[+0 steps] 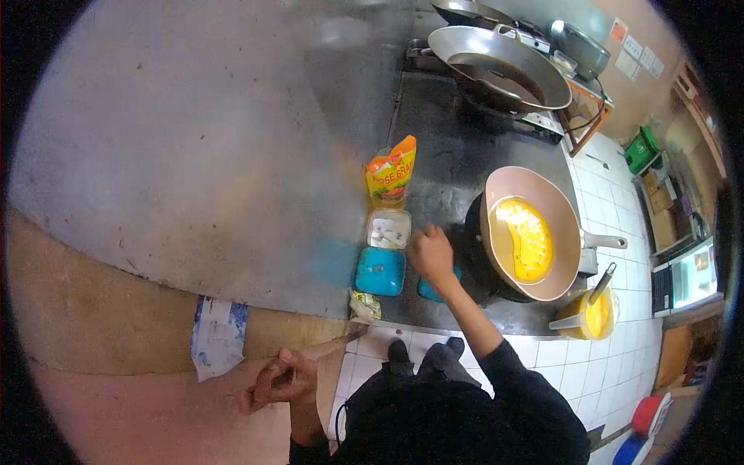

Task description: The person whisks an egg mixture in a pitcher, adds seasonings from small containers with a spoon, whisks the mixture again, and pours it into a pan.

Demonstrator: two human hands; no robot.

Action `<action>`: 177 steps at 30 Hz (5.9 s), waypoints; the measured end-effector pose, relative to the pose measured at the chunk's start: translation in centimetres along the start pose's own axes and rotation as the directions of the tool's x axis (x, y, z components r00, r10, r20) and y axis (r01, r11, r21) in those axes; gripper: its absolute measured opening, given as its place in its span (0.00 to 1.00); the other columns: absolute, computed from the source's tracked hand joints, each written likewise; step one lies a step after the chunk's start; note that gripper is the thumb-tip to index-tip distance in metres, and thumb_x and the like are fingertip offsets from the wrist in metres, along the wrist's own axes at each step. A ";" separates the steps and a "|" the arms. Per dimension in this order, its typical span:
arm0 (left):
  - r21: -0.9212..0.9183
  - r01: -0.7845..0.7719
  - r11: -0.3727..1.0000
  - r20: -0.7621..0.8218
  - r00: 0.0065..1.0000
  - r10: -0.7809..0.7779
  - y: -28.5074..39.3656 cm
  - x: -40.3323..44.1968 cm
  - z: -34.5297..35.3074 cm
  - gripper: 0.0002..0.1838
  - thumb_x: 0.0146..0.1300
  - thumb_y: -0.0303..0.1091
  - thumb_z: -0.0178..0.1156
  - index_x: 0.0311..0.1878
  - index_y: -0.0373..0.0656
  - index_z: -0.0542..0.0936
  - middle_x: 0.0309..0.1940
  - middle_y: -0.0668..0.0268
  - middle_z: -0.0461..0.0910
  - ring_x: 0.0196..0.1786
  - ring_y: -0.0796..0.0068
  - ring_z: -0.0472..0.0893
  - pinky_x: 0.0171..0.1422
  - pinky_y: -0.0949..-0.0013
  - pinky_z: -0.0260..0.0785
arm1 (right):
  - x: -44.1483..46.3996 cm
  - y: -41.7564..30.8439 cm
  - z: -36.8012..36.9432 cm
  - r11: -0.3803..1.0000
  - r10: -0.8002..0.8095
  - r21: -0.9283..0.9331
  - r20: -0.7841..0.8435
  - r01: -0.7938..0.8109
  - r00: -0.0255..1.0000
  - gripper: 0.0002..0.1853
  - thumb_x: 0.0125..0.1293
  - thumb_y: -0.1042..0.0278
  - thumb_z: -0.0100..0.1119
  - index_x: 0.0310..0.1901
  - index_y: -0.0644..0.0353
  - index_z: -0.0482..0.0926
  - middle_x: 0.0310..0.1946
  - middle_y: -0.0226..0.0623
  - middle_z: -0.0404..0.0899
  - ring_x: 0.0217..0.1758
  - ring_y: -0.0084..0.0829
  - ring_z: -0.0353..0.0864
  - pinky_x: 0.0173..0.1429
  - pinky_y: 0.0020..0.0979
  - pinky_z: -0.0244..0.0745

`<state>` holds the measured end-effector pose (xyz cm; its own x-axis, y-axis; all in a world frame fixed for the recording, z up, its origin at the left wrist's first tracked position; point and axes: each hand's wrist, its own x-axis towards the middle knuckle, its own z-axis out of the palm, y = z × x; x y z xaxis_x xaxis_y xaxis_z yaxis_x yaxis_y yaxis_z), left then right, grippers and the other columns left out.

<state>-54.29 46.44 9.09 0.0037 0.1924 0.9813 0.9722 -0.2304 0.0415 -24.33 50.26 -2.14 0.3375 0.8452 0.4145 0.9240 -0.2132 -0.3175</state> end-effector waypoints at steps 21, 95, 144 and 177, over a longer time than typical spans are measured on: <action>-0.288 0.153 0.945 0.103 0.986 -0.129 -1.2 -2.8 0.2 0.17 0.59 0.39 0.57 0.33 0.43 0.58 0.24 0.71 0.58 0.27 0.78 0.61 0.48 0.70 0.53 | 4.4 1.0 4.8 0.944 -0.082 0.328 0.148 0.029 0.986 0.04 0.50 0.72 0.55 0.28 0.57 0.79 0.28 0.42 0.75 0.31 0.46 0.77 0.35 0.41 0.74; -0.158 0.028 0.987 -0.043 0.998 -0.036 -2.0 -1.2 1.4 0.17 0.58 0.35 0.59 0.40 0.38 0.62 0.29 0.63 0.64 0.31 0.70 0.68 0.38 0.62 0.65 | -10.5 1.6 -12.1 -0.578 0.460 0.671 0.738 -0.464 0.494 0.08 0.59 0.65 0.58 0.26 0.57 0.72 0.16 0.20 0.64 0.11 0.12 0.53 0.15 0.17 0.45; -0.052 0.007 0.999 0.002 1.000 -0.007 -1.1 -1.1 -0.3 0.15 0.59 0.35 0.57 0.39 0.42 0.61 0.34 0.63 0.63 0.35 0.70 0.65 0.43 0.67 0.59 | 1.9 0.1 4.9 0.974 0.043 0.216 0.123 -0.069 0.992 0.03 0.49 0.74 0.54 0.25 0.64 0.76 0.30 0.49 0.73 0.30 0.51 0.76 0.35 0.45 0.73; -0.094 0.031 0.995 0.102 0.995 -0.021 -1.2 -1.8 -0.9 0.12 0.59 0.33 0.56 0.36 0.45 0.62 0.34 0.66 0.59 0.39 0.73 0.62 0.49 0.64 0.57 | 3.1 -0.2 7.6 0.815 0.268 0.517 0.063 -0.261 0.961 0.07 0.51 0.71 0.57 0.27 0.67 0.79 0.24 0.51 0.77 0.27 0.51 0.78 0.31 0.41 0.72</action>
<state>-55.67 45.53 7.41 0.0071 0.2931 0.9561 0.9455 -0.3133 0.0890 -24.82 56.65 -7.26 0.5608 0.7862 0.2598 0.5720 -0.1410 -0.8080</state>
